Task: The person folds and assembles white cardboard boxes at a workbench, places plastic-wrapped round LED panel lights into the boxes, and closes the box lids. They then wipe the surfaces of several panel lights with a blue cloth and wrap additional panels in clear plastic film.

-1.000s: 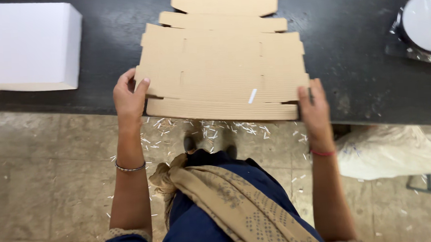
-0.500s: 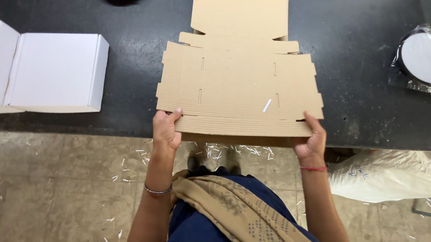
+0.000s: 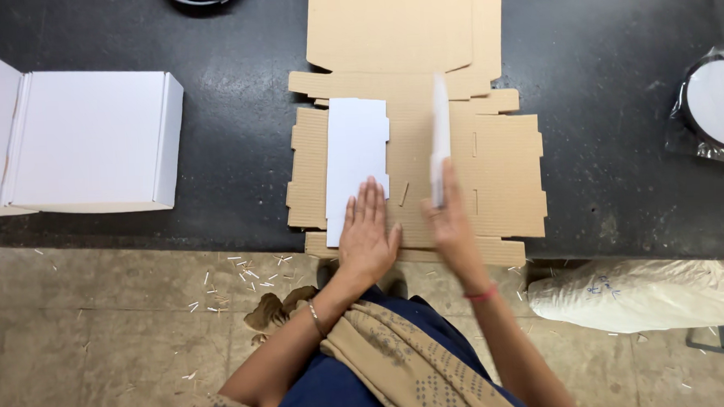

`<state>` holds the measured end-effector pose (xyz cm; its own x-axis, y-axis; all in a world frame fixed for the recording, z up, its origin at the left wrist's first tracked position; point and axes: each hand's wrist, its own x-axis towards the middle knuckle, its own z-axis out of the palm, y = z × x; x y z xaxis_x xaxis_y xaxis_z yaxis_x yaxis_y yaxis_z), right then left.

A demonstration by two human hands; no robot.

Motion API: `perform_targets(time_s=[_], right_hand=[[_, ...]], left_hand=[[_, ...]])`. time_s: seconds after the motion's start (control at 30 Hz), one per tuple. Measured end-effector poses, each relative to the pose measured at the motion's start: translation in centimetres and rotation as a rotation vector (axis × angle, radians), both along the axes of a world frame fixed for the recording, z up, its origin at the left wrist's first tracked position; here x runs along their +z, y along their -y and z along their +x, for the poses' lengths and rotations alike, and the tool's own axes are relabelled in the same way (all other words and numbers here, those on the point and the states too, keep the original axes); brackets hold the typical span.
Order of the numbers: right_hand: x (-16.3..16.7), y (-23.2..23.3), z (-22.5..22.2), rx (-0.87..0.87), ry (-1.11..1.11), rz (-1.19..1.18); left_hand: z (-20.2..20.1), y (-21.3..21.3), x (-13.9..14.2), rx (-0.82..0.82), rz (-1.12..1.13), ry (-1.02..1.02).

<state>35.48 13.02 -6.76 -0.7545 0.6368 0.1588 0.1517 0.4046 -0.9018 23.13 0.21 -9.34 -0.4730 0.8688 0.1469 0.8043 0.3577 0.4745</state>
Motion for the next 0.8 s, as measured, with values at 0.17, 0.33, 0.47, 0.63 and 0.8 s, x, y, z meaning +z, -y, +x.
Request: perform_targets(time_s=[0.17,0.33,0.47,0.63,0.8], right_hand=[[-2.4,2.3,-3.5,-0.018,0.543,0.645],[-1.2,-4.5,-2.3,-0.259,0.006,-0.292],[-0.7,-11.9,-5.2,-0.361,-0.201,-0.505],[-1.0,-15.2,-7.4,-0.326,-0.323,-0.889],[-1.1,-14.9,-6.8,-0.3,-0.34,-0.805]], left_hand=[[-0.3,0.9,-1.2,-0.014,-0.062,-0.091],[-7.4,-0.9,0.0,0.211,0.348,0.458],[-15.0,-5.3,0.1,0.4,0.539,0.978],[-17.7,-9.9,-1.5,0.493,0.777,1.275],[-17.0,-10.5,-1.5,0.366,0.801,1.227]])
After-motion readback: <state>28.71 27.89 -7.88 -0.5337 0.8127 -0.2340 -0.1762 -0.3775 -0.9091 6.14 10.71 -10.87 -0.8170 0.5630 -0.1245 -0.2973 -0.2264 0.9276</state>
